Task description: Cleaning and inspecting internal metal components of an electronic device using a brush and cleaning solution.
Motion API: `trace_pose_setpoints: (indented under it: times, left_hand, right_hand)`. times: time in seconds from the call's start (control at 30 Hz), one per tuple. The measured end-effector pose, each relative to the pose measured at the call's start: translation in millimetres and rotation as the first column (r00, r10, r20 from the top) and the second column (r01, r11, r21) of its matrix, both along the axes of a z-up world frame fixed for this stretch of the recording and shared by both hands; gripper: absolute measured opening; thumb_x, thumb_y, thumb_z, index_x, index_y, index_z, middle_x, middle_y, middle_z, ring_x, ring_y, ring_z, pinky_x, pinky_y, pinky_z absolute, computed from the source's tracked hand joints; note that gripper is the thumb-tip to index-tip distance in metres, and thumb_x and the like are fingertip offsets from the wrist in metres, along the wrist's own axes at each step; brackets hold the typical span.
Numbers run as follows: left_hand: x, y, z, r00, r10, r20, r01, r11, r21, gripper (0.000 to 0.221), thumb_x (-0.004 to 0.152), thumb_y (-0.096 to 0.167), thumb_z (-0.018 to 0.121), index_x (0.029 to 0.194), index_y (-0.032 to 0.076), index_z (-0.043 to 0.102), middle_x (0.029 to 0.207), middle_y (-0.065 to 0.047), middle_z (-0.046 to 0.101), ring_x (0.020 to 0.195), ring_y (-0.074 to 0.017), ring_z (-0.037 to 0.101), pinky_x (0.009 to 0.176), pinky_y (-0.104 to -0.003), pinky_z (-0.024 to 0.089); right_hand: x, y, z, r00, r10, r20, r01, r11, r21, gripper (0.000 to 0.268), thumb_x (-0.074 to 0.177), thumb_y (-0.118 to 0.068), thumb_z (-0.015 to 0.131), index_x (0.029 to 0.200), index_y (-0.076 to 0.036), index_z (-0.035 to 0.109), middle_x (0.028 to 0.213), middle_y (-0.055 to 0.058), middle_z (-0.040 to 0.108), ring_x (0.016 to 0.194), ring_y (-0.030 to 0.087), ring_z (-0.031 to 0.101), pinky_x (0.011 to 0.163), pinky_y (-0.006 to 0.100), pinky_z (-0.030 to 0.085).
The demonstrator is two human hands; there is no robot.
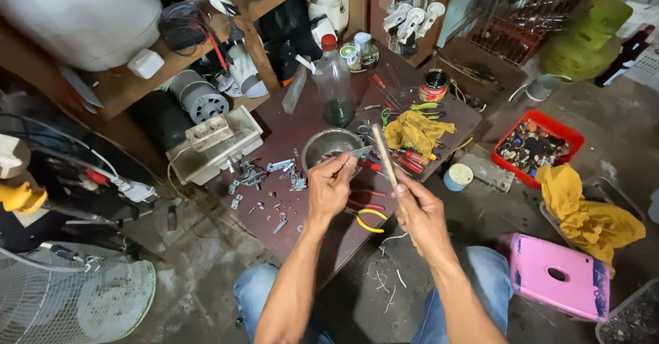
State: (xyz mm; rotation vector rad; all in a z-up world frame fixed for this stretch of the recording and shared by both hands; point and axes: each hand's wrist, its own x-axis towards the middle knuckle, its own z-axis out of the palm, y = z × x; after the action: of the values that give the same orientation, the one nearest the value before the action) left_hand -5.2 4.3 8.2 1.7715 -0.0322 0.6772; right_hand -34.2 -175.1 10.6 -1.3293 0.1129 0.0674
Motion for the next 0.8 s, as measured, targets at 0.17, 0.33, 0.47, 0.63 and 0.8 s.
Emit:
trace_pose_setpoints:
  times: [0.17,0.33,0.47,0.63,0.8]
  left_hand:
    - [-9.3,-9.0,14.2,0.990,-0.137,-0.042,0.125,0.968,-0.217,0.028,0.090,-0.010,0.059,0.112,0.000,0.074,0.082,-0.022,0.071,0.066,-0.0196,0.069,0.056,-0.029,0.061]
    - [-7.9,-16.6,-5.7,0.975,-0.214,-0.058,0.171,0.892,-0.419,0.034,0.085,-0.009,0.062,0.116,-0.001,0.074,0.091,-0.019,0.069,0.080,-0.0163,0.065,0.073,-0.034,0.064]
    - [4.1,-14.8,-23.2,0.986,-0.093,-0.137,0.012,0.864,-0.503,0.026,0.084,-0.007,0.073,0.109,-0.002,0.068,0.077,-0.012,0.068,0.067,-0.0122,0.065,0.060,-0.026,0.064]
    - [19.2,-19.0,-41.5,0.978,-0.112,-0.176,-0.021,0.788,-0.616,0.048,0.083,-0.006,0.073,0.124,-0.003,0.047,0.090,-0.017,0.071,0.072,-0.0165,0.070,0.063,-0.030,0.067]
    - [26.8,-31.5,-50.0,0.974,-0.107,-0.199,-0.045,0.771,-0.636,0.027,0.082,-0.008,0.074,0.107,-0.004,0.065,0.082,-0.018,0.074,0.064,-0.0170,0.069,0.054,-0.031,0.066]
  right_hand:
    - [3.9,-5.3,0.2,0.991,-0.045,-0.123,0.052,0.997,0.053,0.035,0.099,-0.016,0.058,0.134,-0.015,0.064,0.087,0.017,0.059,0.045,0.016,0.048,0.032,0.025,0.037]
    - [6.1,-6.3,-2.7,0.989,0.008,-0.150,-0.004,1.000,0.029,0.035,0.097,-0.014,0.061,0.132,-0.012,0.066,0.088,0.017,0.059,0.045,0.015,0.049,0.031,0.025,0.038]
    - [6.6,-4.2,-10.4,0.998,0.000,-0.067,-0.002,1.000,-0.027,0.033,0.096,-0.013,0.063,0.129,-0.015,0.068,0.084,0.016,0.059,0.044,0.015,0.049,0.031,0.025,0.039]
    - [8.2,8.6,-15.4,0.997,-0.022,0.079,0.036,0.984,-0.173,0.031,0.094,-0.009,0.065,0.124,-0.015,0.072,0.075,0.014,0.061,0.043,0.016,0.054,0.035,0.026,0.043]
    - [34.0,20.0,-39.2,0.905,0.007,0.426,0.191,0.887,-0.420,0.026,0.097,-0.017,0.065,0.122,-0.018,0.073,0.122,0.006,0.072,0.119,0.021,0.064,0.112,0.040,0.038]
